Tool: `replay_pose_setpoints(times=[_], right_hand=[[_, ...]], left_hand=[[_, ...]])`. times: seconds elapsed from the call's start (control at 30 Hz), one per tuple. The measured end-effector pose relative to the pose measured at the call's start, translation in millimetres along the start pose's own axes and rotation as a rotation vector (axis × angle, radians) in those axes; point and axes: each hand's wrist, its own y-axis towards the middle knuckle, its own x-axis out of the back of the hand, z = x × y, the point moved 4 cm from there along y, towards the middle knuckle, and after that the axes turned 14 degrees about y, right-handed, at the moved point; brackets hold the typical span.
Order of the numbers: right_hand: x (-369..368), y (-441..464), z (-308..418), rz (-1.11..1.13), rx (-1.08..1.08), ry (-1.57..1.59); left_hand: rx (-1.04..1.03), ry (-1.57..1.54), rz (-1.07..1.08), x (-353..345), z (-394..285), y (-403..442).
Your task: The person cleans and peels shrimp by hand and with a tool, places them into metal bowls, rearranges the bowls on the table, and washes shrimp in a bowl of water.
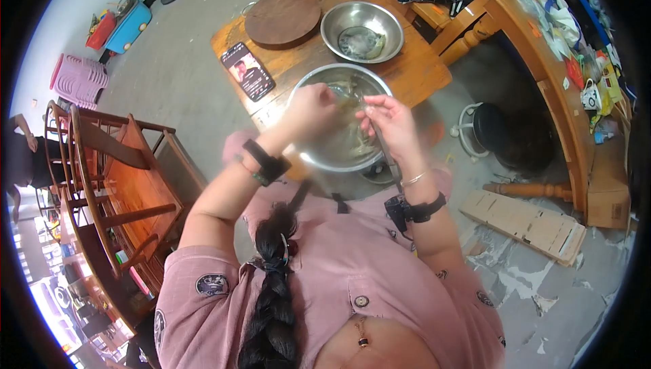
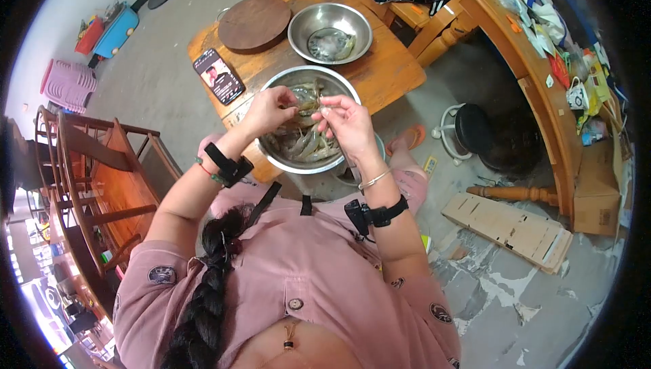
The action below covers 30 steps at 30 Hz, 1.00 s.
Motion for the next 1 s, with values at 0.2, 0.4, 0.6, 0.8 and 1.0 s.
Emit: replay_pose_setpoints(times=[0.2, 0.4, 0.6, 0.8, 1.0], right_hand=[[12, 1, -6, -0.023, 0.003, -0.001], [21, 1, -17, 0.019, -0.034, 0.048], [37, 8, -22, 0.010, -0.067, 0.052], [54, 12, -29, -0.020, -0.102, 0.071], [51, 13, -28, -0.015, -0.104, 0.095]], left_hand=[[-0.365, 0.409, 0.066, 10, -45, 107], [-0.762, 0.841, 0.345, -46, -84, 187], [-0.407, 0.734, 0.349, -100, -84, 234], [-0.265, 0.579, 0.313, -112, -78, 248], [-0.379, 0.727, 0.573, -137, -40, 272]])
